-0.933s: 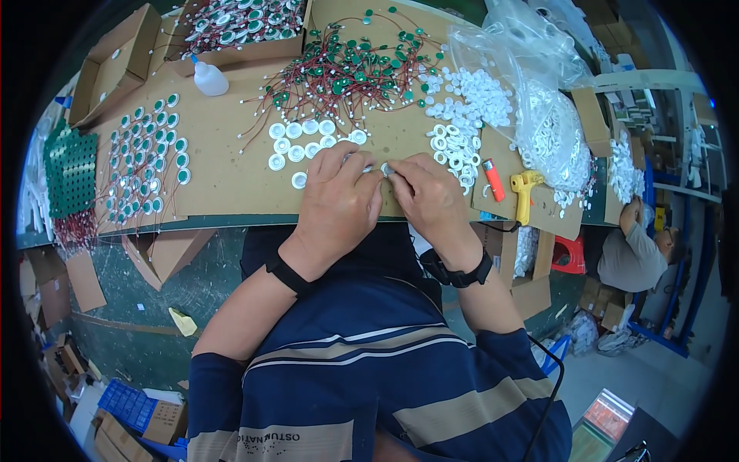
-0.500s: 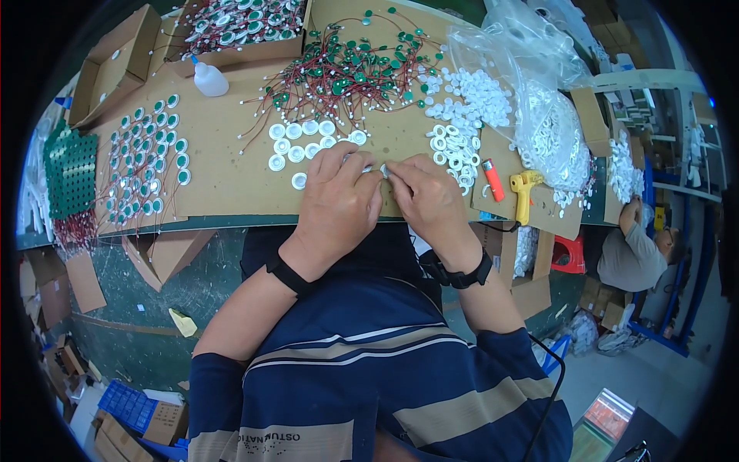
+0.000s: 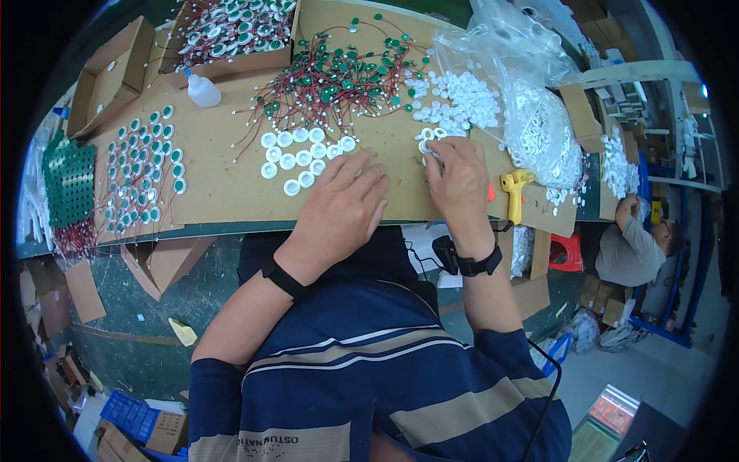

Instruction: Assemble small white rings onto metal studs at a factory workstation.

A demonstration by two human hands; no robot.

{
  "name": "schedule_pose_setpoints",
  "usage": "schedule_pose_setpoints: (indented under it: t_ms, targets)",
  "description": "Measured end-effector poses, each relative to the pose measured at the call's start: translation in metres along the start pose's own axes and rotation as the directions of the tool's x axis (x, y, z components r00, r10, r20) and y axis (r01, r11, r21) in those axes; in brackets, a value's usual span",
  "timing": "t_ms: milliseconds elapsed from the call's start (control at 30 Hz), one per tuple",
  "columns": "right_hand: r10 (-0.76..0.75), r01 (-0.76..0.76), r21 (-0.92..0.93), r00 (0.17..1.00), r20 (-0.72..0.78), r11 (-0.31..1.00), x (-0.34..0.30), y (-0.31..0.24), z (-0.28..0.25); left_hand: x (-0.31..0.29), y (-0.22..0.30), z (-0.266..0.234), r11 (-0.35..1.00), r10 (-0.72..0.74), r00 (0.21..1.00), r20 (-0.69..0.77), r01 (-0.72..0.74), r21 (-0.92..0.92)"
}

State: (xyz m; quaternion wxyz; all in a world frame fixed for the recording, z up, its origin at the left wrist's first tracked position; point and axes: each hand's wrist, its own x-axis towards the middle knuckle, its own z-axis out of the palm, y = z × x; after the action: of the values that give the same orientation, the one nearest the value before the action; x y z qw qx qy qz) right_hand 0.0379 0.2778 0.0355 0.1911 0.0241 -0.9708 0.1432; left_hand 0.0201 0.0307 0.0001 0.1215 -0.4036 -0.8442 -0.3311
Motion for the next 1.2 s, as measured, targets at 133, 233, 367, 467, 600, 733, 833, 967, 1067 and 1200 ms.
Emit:
schedule_pose_setpoints:
  t_ms: [133, 233, 367, 467, 600, 733, 833, 967, 1067, 1200]
  targets:
    - [0.017, -0.017, -0.044, 1.000, 0.005, 0.999, 0.000, 0.007, 0.007, 0.000, 0.002, -0.001, 0.995, -0.086, 0.996, -0.028, 0.087, 0.041]
    - [0.044, -0.043, -0.043, 0.999, 0.026, 0.998, 0.001, 0.008, 0.010, 0.000, 0.003, -0.002, 0.989, -0.125, 0.990, -0.059, 0.129, 0.068]
    - [0.064, -0.062, -0.042, 0.997, 0.049, 0.997, 0.009, 0.010, 0.009, 0.000, 0.003, -0.002, 0.988, -0.124, 0.990, -0.073, 0.129, 0.079]
    - [0.081, -0.079, -0.043, 0.996, 0.035, 0.996, 0.009, 0.009, 0.008, 0.000, 0.003, -0.001, 0.992, -0.104, 0.992, -0.074, 0.108, 0.060]
    - [0.048, -0.048, 0.032, 0.999, 0.023, 0.998, 0.003, -0.002, 0.008, 0.000, 0.003, 0.000, 0.993, -0.099, 0.992, -0.074, 0.103, 0.050]
    - [-0.072, 0.064, 0.126, 0.995, 0.061, 0.990, -0.014, -0.017, 0.020, -0.001, 0.002, 0.001, 0.993, -0.101, 0.993, -0.068, 0.105, 0.048]
    - [-0.146, 0.131, 0.176, 0.987, 0.074, 0.976, -0.018, -0.020, 0.022, -0.002, 0.000, 0.001, 0.995, -0.087, 0.995, -0.054, 0.090, 0.040]
    - [-0.152, 0.137, 0.235, 0.987, 0.048, 0.962, -0.013, -0.018, 0.018, -0.001, 0.000, 0.001, 0.996, -0.077, 0.996, -0.045, 0.079, 0.046]
    - [-0.076, 0.068, 0.265, 0.997, 0.021, 0.962, 0.000, -0.010, 0.011, 0.002, 0.003, -0.002, 0.997, -0.050, 0.999, -0.021, 0.051, 0.051]
    - [-0.077, 0.079, 0.042, 0.996, -0.046, 0.996, 0.021, 0.001, 0.013, 0.005, 0.007, -0.004, 0.999, 0.016, 1.000, 0.026, -0.017, 0.029]
